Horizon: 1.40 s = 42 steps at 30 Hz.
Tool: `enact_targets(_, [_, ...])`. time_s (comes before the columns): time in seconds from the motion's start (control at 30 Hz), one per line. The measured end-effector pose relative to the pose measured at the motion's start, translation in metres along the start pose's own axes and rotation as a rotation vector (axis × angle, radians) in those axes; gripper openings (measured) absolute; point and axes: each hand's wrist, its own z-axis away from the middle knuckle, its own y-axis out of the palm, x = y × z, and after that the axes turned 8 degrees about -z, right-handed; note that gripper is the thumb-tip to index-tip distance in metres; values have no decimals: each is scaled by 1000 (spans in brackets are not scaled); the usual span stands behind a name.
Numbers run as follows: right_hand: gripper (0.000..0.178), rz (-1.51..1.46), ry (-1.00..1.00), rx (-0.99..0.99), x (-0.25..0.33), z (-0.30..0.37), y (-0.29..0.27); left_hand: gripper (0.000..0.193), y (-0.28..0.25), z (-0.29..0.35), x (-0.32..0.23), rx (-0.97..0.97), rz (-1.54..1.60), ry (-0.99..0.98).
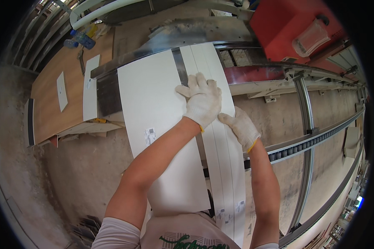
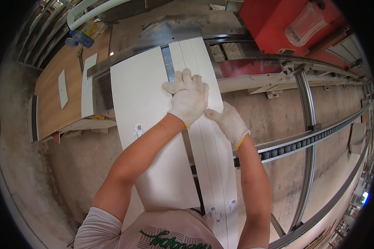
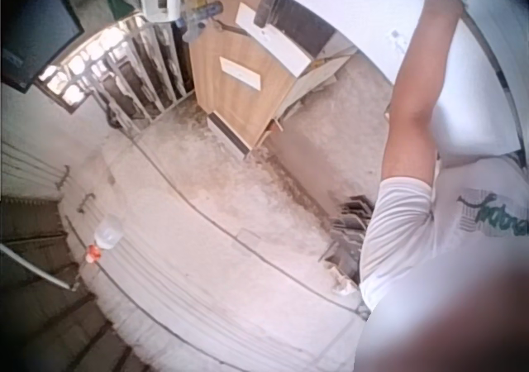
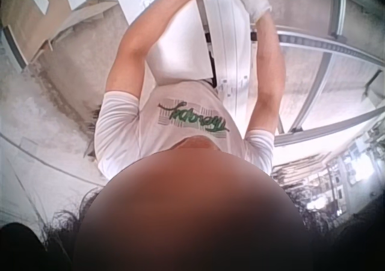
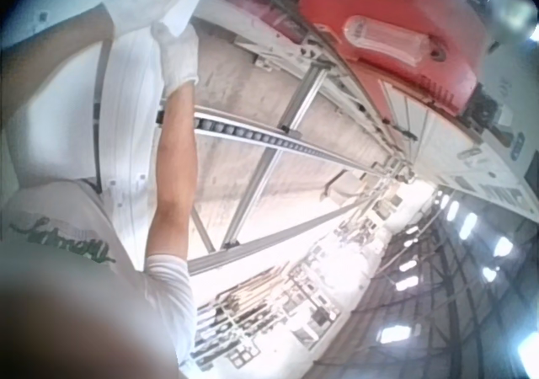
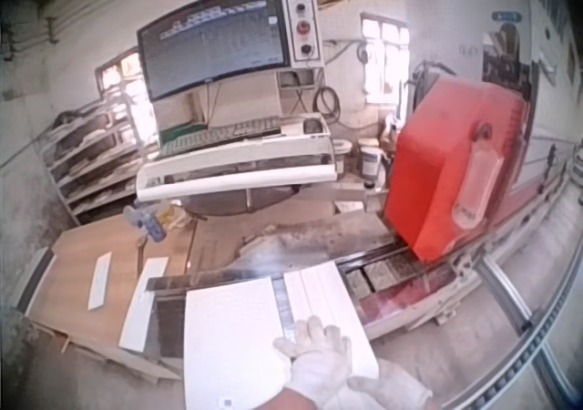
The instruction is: The person loads white rectangular panels onto a conveyor and feeds them into a panel saw. They retrieve cut pieces from the output side and place them on a nearby table. The person repeats this cycle for multiple panels, handling both large sheets and narrower strips.
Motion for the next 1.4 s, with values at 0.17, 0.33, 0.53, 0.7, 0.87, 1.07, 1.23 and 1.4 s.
enact_targets(0.17, [54,82,6,35,6,2,-3,17,-12,-3,1,160,-141,133])
enact_targets(0.33, [51,-143,96,37,8,0,0,18,-14,0,1,41,8,74])
enact_targets(0.53, [48,-218,96,-14,11,-2,8,15,-18,1,4,-6,-64,140])
enact_targets(0.7, [43,-90,54,-33,14,0,7,14,-23,-1,5,-30,-20,80])
enact_targets(0.87, [42,-144,72,-8,13,-2,6,22,-20,-1,6,-38,-43,140])
enact_targets(1.07, [41,-74,109,41,22,2,0,39,-22,-4,-4,11,-56,-17])
enact_targets(1.23, [41,-49,151,90,17,14,-4,44,-15,-6,-5,61,-42,-31])
enact_targets(1.4, [40,-72,57,21,6,8,1,31,-8,-7,-4,-23,-9,-96])
